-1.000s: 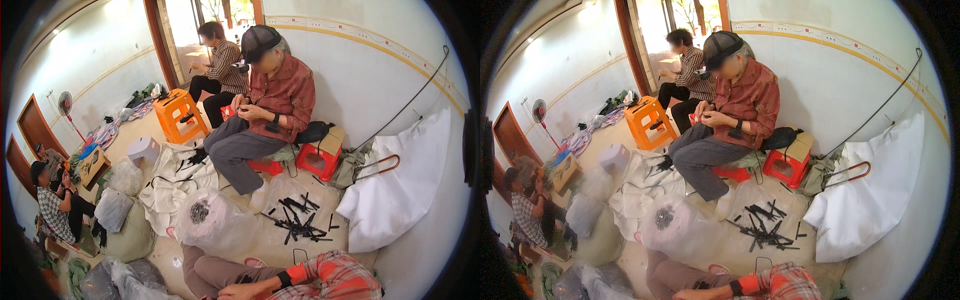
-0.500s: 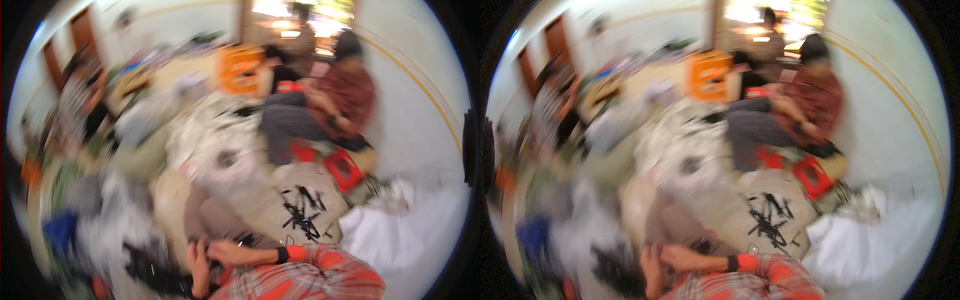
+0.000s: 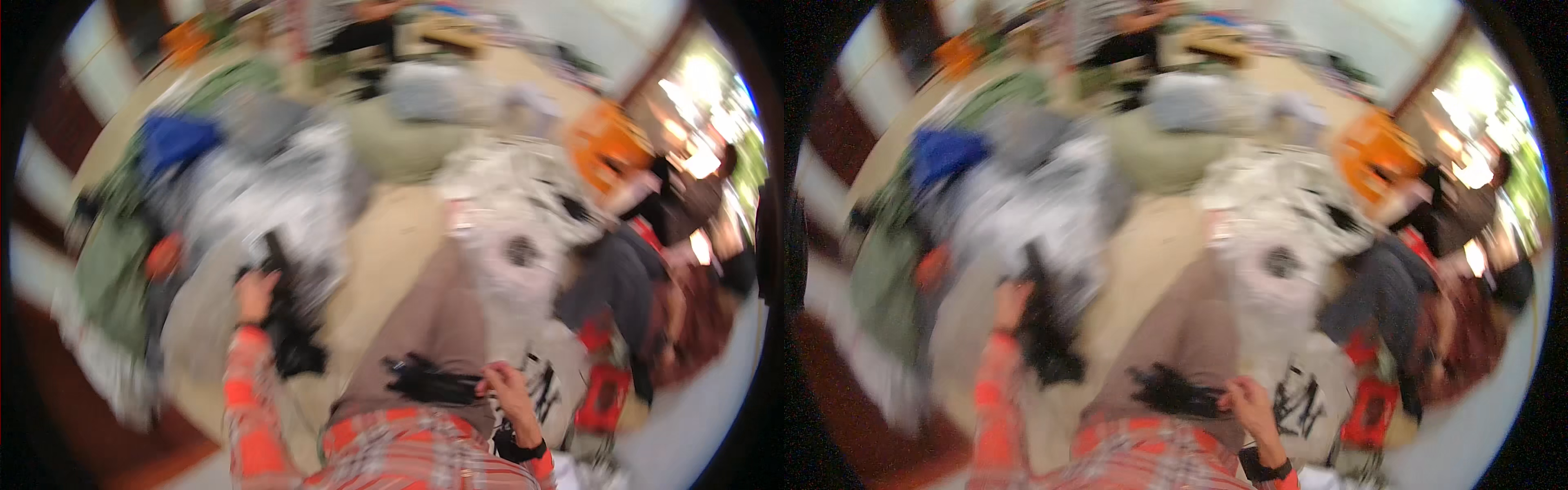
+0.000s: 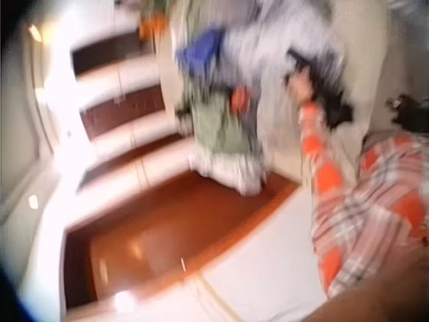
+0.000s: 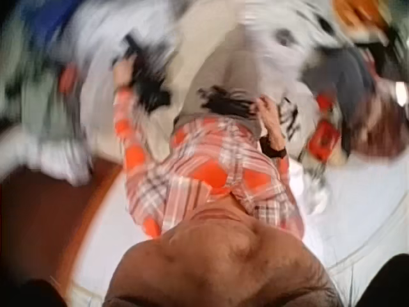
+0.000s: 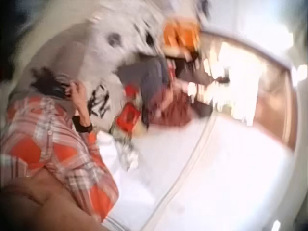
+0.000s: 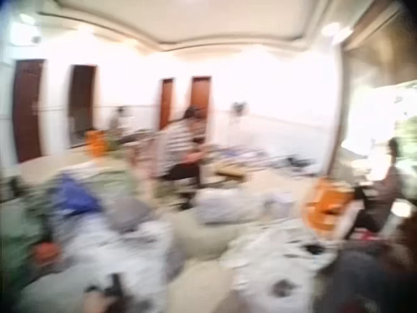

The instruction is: Assembling small black plastic components by hand.

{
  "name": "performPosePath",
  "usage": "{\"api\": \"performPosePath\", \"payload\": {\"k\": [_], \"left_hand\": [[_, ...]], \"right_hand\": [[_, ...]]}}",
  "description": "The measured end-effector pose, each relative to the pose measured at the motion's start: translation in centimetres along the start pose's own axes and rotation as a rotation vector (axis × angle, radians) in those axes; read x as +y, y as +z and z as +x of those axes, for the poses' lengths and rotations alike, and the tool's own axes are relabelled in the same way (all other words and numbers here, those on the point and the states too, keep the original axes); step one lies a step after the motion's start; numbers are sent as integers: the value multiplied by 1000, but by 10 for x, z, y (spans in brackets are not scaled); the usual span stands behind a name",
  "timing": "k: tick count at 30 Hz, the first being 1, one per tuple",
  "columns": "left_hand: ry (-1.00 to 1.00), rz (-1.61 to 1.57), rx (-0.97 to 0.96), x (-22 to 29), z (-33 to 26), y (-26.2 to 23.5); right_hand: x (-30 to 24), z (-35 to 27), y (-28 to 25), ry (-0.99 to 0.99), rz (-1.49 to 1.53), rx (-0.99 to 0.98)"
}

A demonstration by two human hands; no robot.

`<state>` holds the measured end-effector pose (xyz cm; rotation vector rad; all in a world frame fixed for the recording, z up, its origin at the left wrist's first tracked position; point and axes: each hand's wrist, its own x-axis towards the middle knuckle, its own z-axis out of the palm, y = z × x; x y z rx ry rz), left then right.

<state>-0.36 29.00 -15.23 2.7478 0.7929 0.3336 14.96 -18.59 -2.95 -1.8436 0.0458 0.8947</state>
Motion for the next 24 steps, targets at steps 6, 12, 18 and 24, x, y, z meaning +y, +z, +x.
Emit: {"api": "performPosePath", "payload": {"k": [6, 12, 18, 24], "left_hand": [[-64, 37, 68, -74, 16, 82], [90, 373, -353, -92, 45, 125], [-906, -1040, 260, -163, 2, 73], [-341, -602, -119, 29, -24, 69]], "right_hand": [[-33, 1, -43, -375, -128, 83], [-169, -131, -123, -1175, -275, 840], [-129, -97, -104, -1042, 259, 585], [-82, -1, -157, -619, 311, 478]]}}
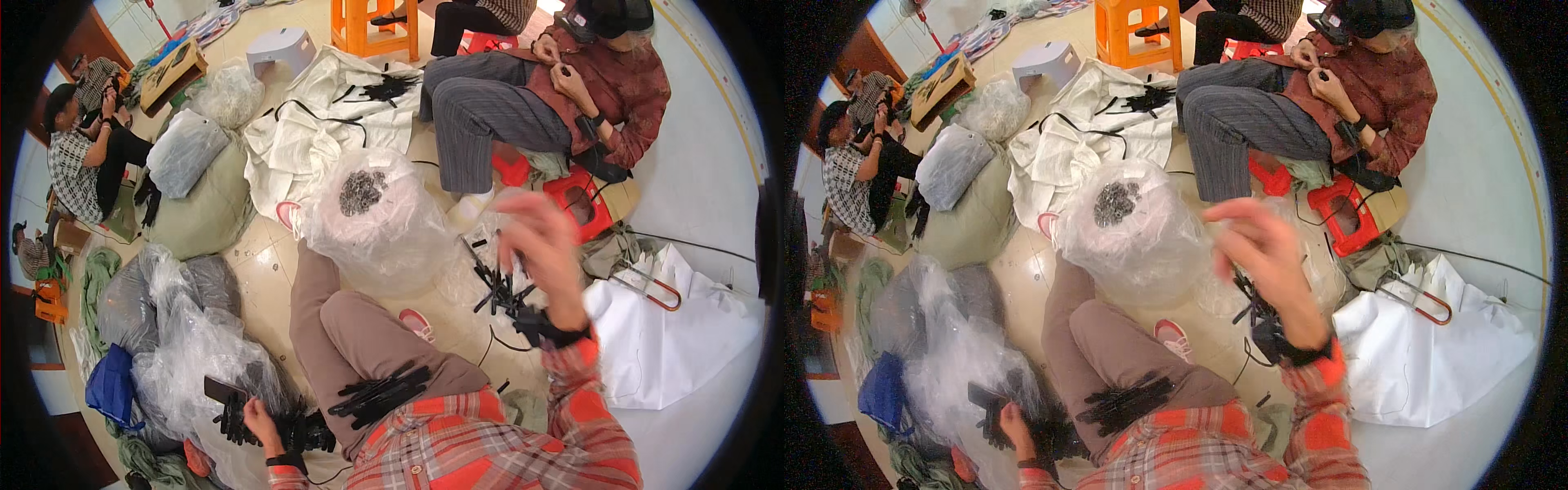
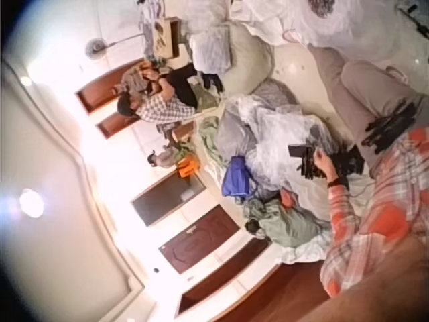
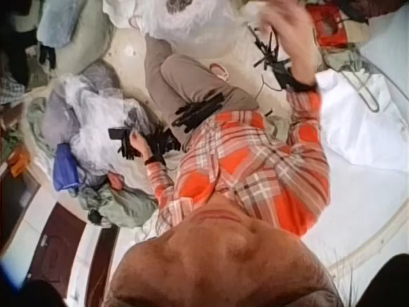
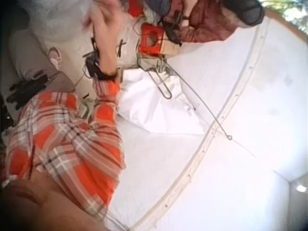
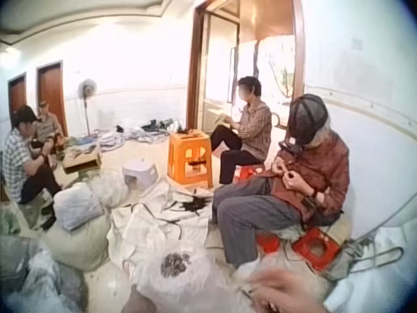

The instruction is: Assembling small black plastic components by hand.

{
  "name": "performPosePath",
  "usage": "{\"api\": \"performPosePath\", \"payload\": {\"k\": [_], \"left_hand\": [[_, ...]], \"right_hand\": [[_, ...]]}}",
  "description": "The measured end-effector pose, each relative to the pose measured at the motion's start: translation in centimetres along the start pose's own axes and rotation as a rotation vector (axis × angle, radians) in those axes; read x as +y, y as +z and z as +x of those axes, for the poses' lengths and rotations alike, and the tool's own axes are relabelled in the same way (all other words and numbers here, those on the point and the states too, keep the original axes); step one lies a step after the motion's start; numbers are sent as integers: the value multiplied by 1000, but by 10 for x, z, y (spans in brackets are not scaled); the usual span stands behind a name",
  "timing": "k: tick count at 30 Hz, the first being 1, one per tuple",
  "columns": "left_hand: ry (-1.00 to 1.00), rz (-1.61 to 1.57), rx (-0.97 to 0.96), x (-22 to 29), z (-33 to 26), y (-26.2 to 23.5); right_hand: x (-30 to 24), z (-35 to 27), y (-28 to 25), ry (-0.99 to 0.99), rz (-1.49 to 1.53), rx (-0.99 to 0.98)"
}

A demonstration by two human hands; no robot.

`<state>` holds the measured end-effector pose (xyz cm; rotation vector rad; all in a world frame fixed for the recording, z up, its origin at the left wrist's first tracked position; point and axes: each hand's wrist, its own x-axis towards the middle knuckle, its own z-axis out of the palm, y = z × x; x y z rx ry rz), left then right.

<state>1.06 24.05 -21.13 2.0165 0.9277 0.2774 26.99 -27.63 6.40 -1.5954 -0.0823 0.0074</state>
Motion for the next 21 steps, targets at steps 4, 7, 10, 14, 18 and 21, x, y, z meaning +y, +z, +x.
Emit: {"api": "performPosePath", "payload": {"k": [4, 7, 10, 14, 18, 21], "left_hand": [[32, -131, -293, 112, -28, 74], [131, -82, -247, 186, -37, 102], [385, 102, -352, 238, -43, 117], [428, 182, -412, 247, -46, 136], [358, 186, -419, 246, -49, 147], [371, 226, -429, 247, -44, 150]], "right_hand": [[189, 73, -11, 344, -139, 5], [275, 122, 5, 349, -312, -117], [333, 169, 4, 165, -545, -5], [351, 205, 39, -45, -820, 92], [369, 206, 53, -11, -991, 49], [383, 217, 56, -80, -996, 110]]}}
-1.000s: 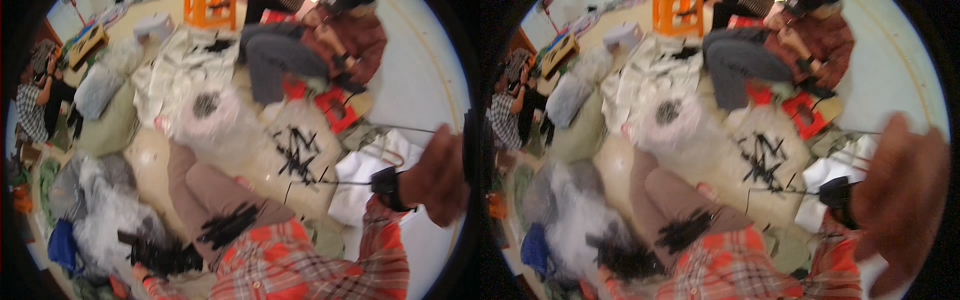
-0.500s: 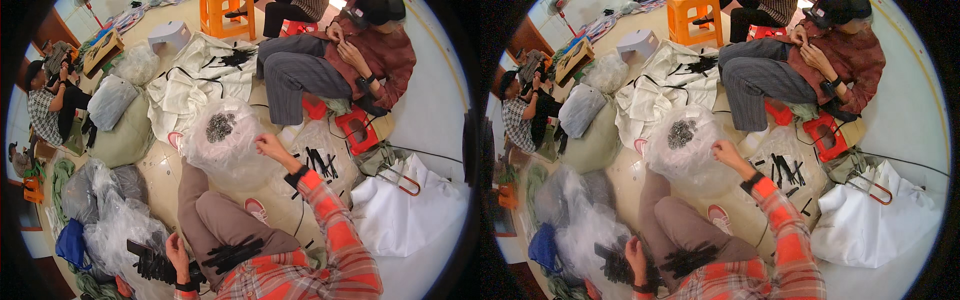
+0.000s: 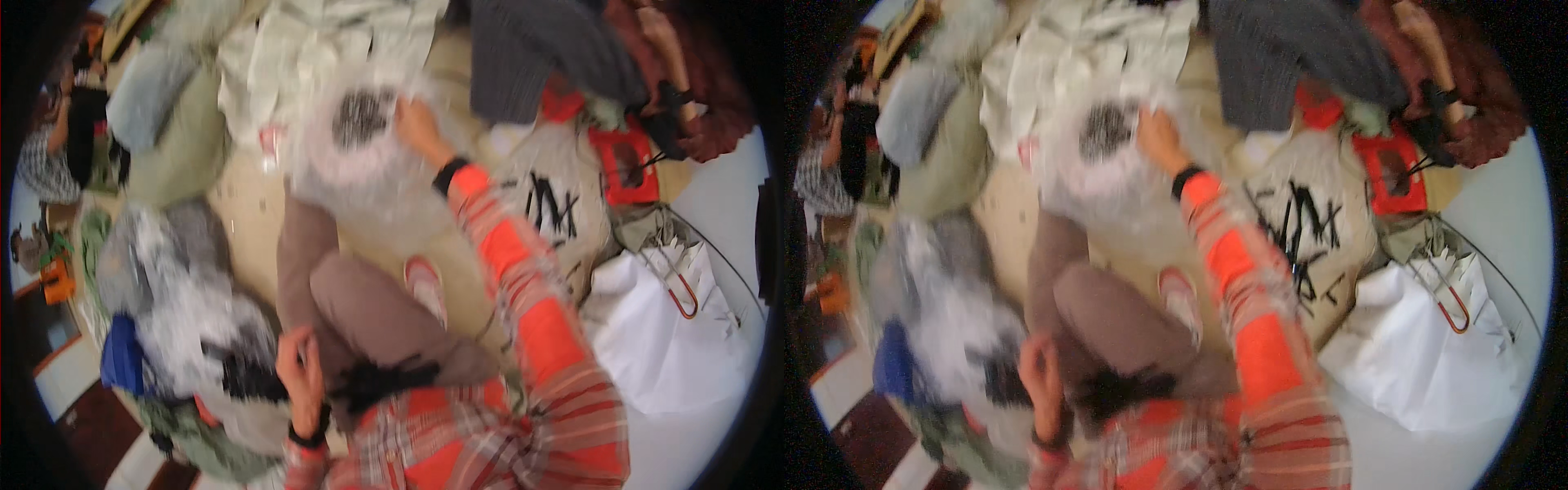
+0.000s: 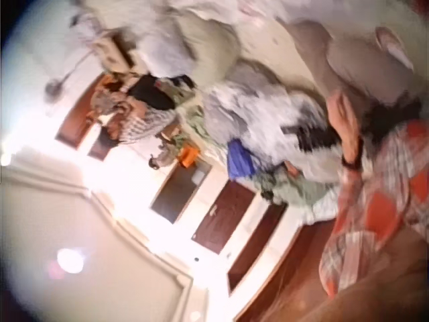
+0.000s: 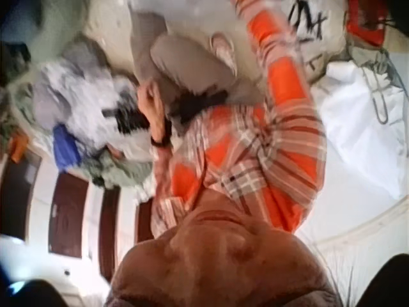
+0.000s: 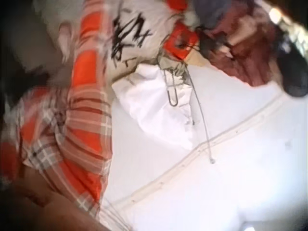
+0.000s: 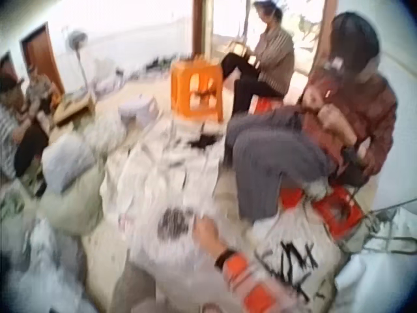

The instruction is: Assembling small black plastic components by hand.

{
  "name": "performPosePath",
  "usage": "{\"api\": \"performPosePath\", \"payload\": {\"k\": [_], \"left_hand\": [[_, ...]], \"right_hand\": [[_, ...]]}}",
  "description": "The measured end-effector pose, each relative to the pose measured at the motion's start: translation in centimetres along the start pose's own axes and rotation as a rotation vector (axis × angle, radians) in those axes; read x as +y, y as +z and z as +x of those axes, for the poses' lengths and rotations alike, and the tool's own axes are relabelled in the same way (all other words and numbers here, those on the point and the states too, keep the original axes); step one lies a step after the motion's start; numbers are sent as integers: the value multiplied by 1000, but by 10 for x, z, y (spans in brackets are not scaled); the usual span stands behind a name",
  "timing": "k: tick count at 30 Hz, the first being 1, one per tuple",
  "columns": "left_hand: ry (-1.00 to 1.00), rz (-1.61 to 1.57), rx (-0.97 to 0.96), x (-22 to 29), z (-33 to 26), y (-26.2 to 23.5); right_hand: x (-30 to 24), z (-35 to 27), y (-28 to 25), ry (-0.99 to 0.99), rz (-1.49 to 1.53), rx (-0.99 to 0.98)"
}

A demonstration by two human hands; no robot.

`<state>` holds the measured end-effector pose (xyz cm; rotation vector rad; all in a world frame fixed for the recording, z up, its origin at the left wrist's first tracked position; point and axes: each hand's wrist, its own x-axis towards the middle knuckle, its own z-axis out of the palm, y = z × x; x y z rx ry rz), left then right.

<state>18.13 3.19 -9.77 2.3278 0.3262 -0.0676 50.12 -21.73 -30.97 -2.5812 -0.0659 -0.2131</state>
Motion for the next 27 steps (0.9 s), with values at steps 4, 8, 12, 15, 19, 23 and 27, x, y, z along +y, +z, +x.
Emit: {"api": "performPosePath", "payload": {"k": [4, 8, 12, 15, 19, 23, 27], "left_hand": [[123, -42, -107, 30, 14, 9], [308, -53, -219, 51, -5, 18], [643, 104, -629, 43, -67, 42], [684, 41, -539, 24, -81, 50], [641, -73, -447, 62, -81, 24], [632, 145, -435, 33, -77, 54], [628, 51, -306, 63, -72, 24]], "right_hand": [[16, -8, -31, -75, 189, -80], [44, -27, -33, 216, 426, -120], [16, -73, -62, 288, 541, -170], [-6, -119, -73, 555, 1477, -331], [-28, -168, -151, 634, 1692, -481], [-38, -195, -191, 626, 1735, -503], [-77, -209, -225, 434, 1615, -505]]}}
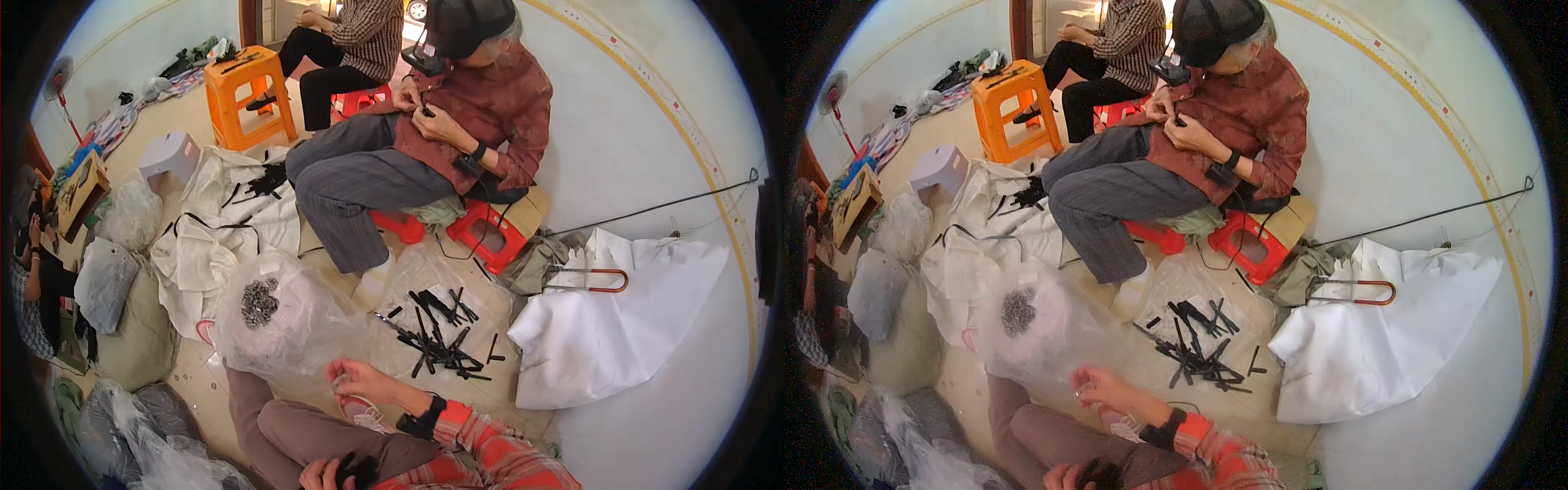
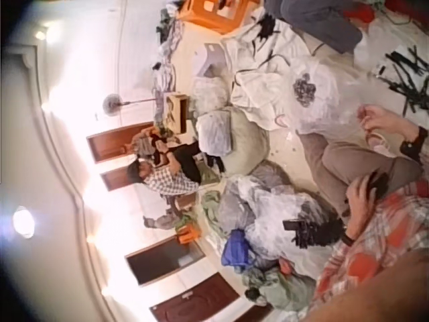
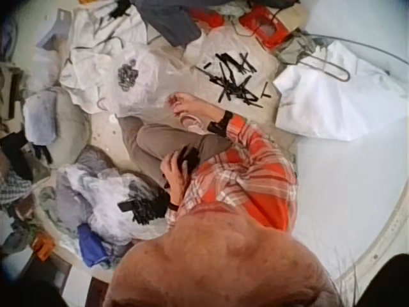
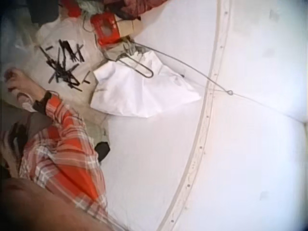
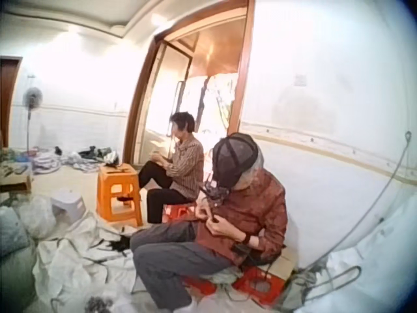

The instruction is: Assembling small black plastic components by hand.

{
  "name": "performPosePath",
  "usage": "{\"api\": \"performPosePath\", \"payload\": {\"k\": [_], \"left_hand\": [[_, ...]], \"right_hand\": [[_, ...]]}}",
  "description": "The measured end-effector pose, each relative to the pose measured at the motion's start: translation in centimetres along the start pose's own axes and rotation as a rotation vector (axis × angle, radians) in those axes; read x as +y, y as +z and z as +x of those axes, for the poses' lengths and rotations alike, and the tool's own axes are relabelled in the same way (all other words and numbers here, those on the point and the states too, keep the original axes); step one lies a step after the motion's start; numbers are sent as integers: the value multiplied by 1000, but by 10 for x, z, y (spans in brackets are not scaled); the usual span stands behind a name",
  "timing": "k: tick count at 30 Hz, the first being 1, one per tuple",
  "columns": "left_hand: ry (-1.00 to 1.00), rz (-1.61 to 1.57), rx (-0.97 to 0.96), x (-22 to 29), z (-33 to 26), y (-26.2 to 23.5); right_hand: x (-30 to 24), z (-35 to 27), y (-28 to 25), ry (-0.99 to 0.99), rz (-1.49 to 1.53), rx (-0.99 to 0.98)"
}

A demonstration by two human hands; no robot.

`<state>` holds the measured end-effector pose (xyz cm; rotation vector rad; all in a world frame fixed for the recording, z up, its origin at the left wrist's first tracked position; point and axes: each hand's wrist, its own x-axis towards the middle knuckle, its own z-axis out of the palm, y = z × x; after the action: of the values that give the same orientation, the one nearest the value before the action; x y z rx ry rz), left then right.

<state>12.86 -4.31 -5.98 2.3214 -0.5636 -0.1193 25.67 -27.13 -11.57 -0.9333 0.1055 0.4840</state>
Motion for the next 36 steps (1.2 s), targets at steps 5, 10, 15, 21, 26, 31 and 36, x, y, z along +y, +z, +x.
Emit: {"api": "performPosePath", "payload": {"k": [5, 10, 15, 21, 26, 31, 36], "left_hand": [[43, -24, -16, -4, -4, 3], [-492, -906, 348, 49, 2, -34], [-566, -973, 319, 50, -40, -26], [-735, -1555, 271, 17, -65, -26], [-605, -1693, 360, -4, -78, -26], [-741, -1745, 554, -19, -95, -35], [-765, -1531, 687, -52, -99, -45]], "right_hand": [[14, -21, 34, 4, -155, -41], [11, -71, 105, -315, -976, -272], [20, -105, 145, -757, -1174, -368], [46, -94, 159, -680, -1054, -799], [33, -86, 174, -389, -1127, -704], [33, 8, 119, -103, -1084, -287], [25, 46, 101, -158, -1319, -510]]}}
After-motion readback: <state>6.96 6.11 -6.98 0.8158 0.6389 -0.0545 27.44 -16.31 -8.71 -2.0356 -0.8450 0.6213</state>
